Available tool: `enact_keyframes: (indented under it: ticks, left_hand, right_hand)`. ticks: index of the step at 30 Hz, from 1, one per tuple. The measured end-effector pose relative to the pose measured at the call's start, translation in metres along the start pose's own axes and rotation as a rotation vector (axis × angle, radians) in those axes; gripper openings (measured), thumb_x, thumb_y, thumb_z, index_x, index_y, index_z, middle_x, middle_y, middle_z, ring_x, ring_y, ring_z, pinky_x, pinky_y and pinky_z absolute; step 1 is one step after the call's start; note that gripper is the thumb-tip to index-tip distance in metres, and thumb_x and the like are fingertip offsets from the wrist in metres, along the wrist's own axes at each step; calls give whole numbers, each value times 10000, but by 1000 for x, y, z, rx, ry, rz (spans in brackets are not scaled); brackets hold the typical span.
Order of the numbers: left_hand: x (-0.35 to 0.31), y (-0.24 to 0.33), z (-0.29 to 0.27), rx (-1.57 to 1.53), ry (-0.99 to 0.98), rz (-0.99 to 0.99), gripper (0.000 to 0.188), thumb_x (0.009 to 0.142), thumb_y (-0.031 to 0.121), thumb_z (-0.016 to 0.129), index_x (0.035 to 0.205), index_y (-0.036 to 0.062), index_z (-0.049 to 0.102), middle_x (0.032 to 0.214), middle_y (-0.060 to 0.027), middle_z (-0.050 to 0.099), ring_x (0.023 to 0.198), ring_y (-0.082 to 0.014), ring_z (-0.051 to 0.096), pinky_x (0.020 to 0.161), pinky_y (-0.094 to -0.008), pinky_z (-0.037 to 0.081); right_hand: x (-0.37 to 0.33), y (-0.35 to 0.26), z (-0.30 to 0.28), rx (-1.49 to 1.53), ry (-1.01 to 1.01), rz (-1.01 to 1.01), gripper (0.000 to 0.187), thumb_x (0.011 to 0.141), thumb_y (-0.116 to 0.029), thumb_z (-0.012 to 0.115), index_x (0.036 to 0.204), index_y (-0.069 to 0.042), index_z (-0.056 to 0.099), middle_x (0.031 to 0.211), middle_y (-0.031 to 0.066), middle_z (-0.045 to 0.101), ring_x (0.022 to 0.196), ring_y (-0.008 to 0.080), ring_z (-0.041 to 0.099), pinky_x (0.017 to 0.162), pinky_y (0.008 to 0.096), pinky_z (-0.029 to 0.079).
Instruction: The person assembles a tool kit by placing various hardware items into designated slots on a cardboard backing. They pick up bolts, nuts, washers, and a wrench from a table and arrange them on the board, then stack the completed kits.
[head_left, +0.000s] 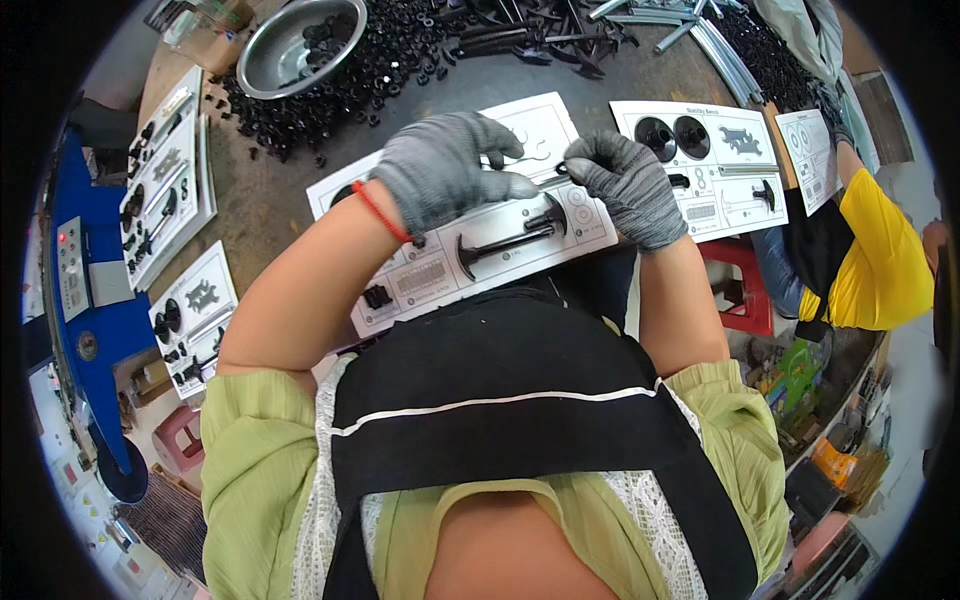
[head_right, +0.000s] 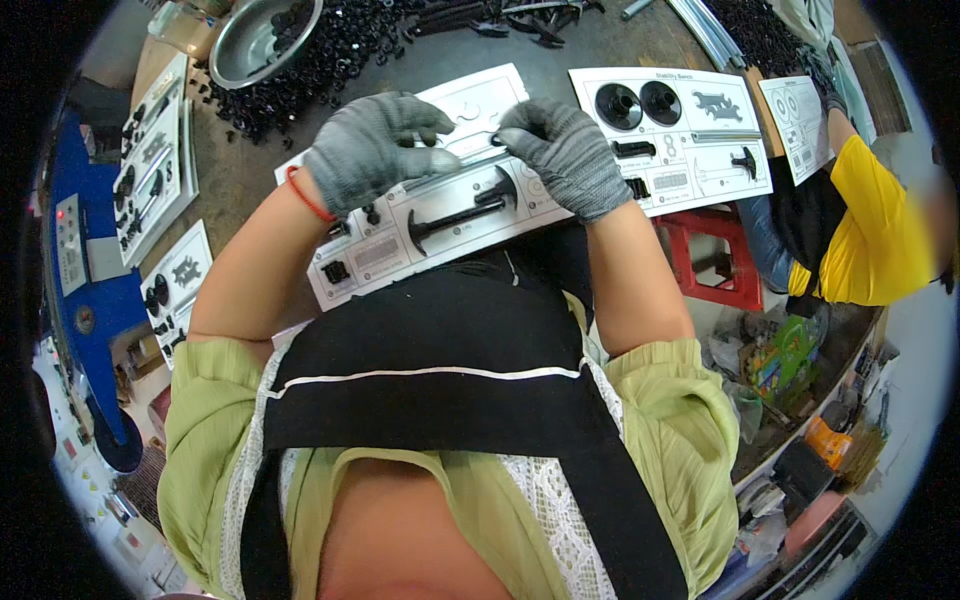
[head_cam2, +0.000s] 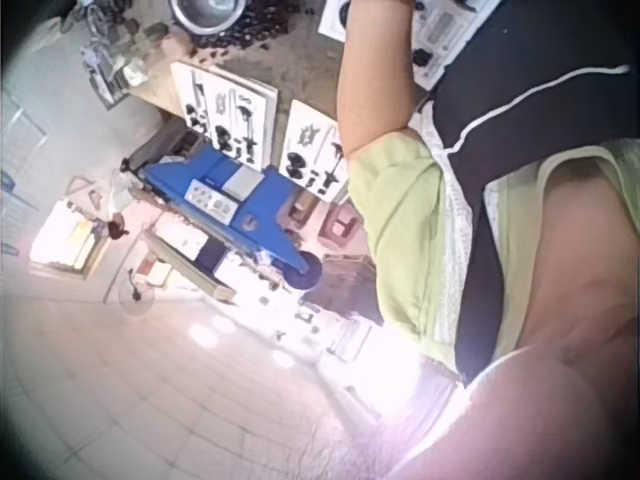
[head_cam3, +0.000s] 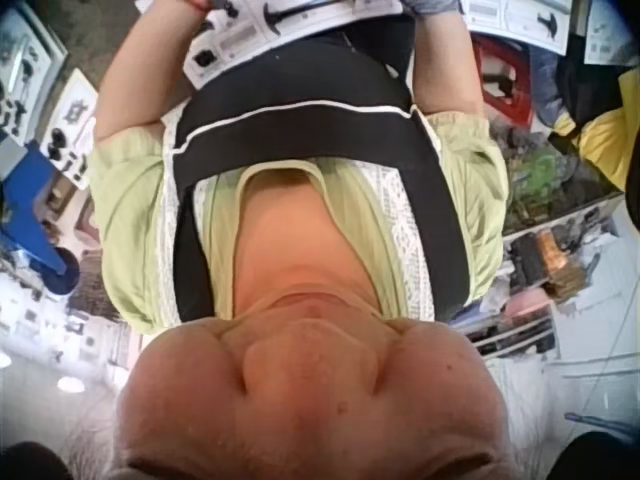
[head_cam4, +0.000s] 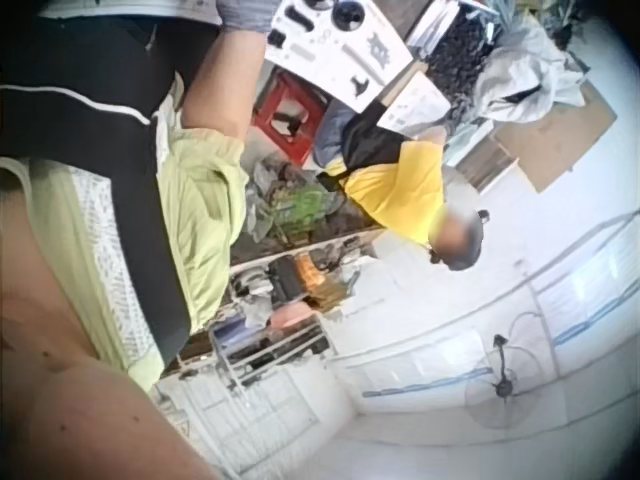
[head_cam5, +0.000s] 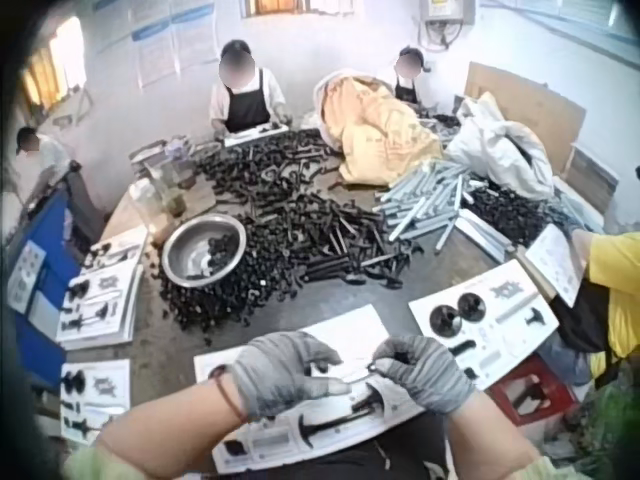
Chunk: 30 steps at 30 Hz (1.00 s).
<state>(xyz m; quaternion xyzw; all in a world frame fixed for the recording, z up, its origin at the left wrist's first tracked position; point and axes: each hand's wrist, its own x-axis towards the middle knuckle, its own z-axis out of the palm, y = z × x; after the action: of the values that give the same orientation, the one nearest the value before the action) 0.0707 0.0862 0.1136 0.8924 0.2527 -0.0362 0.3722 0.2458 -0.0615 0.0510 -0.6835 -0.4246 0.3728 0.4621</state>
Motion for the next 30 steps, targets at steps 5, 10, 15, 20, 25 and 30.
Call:
enact_keyframes:
  ticks: [5,10,15,20,25,30]
  left_hand:
    - [-32,-41,3,-496,62,-200,379,734,177,793,1052,27,650,962,-72,670,871,-130,624,781,-258,514]
    - [-62,-71,5,-490,247,-268,383,757,162,773,1065,-21,635,931,-75,677,829,-127,620,767,-261,505]
    - [-101,-112,13,-694,439,-290,275,809,141,728,1029,-6,652,945,-58,680,847,-111,613,776,-254,489]
    - [-127,-135,12,-594,557,-343,220,834,130,697,1017,13,662,939,-45,684,850,-102,606,791,-239,471]
    - [-122,-169,5,-484,586,-516,301,842,177,693,1083,4,638,1001,-71,677,927,-122,609,825,-258,486]
    - [-79,-192,-26,-7,484,-585,517,786,389,695,1171,55,610,1096,-145,655,1008,-271,626,885,-345,469]
  right_hand:
    - [-22,53,2,-409,57,208,162,841,-148,655,945,-24,666,814,91,666,742,154,603,733,294,486]
    - [-18,73,9,-395,163,122,137,844,-71,629,966,-10,645,848,99,665,778,154,620,735,287,493]
    - [-32,66,6,-449,8,115,130,809,-24,642,939,-20,652,821,94,637,749,187,619,725,292,502]
    - [-24,79,14,-534,103,-40,193,804,-47,653,997,-43,670,895,130,592,791,229,606,715,321,497]
    - [-26,72,13,-145,117,136,250,802,9,645,1049,-29,638,870,61,596,802,152,590,716,290,489]
    - [10,39,14,-439,129,-103,244,823,-11,639,1064,-47,630,933,28,620,804,94,538,720,236,459]
